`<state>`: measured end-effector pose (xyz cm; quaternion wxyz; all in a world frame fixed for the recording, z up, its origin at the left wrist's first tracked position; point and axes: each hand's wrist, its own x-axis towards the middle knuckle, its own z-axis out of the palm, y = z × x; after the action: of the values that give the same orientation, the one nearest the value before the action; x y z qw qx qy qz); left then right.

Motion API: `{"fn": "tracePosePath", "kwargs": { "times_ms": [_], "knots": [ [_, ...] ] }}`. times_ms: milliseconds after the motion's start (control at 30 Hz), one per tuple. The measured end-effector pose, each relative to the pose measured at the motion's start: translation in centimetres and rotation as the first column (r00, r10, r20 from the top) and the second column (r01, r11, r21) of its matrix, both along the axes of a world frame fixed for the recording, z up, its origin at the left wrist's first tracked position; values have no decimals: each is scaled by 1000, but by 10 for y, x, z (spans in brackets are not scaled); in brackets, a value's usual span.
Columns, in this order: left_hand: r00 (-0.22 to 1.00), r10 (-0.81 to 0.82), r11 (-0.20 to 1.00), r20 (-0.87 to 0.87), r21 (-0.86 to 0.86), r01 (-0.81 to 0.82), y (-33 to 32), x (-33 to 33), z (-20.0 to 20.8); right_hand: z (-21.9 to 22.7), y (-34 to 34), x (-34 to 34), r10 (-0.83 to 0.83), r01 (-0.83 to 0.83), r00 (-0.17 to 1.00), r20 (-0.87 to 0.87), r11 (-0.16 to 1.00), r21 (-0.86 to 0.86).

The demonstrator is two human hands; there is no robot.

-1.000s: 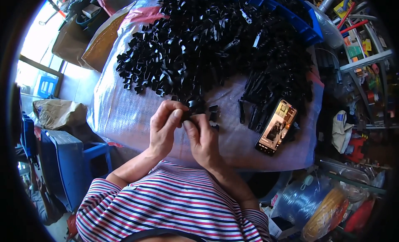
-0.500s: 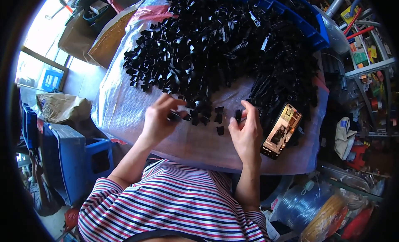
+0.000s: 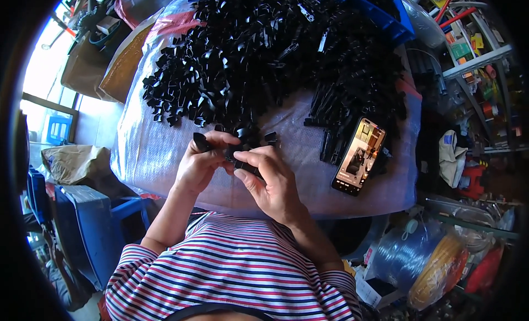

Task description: Assembling small black plastic components by hand at a workbench.

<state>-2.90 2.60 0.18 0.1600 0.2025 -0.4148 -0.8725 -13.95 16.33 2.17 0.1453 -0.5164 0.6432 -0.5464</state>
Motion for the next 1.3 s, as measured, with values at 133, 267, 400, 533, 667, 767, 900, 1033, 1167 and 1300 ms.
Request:
{"fn": "tracePosePath", "kwargs": {
  "times_ms": [133,267,400,533,667,767,900,1033,1167,1300],
  "knots": [
    [997,-68,997,30,-26,69,4,-1,3,-3,0,-2,-38,37,992,-116,999,-6],
    [994,-87,990,59,-103,92,5,-2,2,-8,3,-5,-76,79,995,-60,996,42],
    [997,-68,996,31,-57,70,7,-7,-5,-5,3,-8,-52,53,998,-31,997,47],
    [998,-25,998,64,57,21,4,-6,-12,-5,9,-7,-63,59,994,84,997,56],
    [997,1,994,83,104,-10,7,-11,-13,-5,19,-4,-195,141,945,263,967,210],
    [998,14,994,54,107,-19,12,-12,-13,-11,19,0,-143,76,940,311,973,218],
    [998,37,995,52,91,-42,13,-9,-14,-14,16,1,-228,194,968,109,947,255],
    [996,79,996,34,24,-80,15,-9,-14,-2,14,5,-170,156,984,56,968,197],
    [992,126,988,27,-97,-123,19,-10,-10,-5,10,5,-157,146,987,38,966,216],
    [987,133,946,89,-308,-100,24,-7,-1,-9,8,7,-159,152,987,18,965,212]
  ]
}}
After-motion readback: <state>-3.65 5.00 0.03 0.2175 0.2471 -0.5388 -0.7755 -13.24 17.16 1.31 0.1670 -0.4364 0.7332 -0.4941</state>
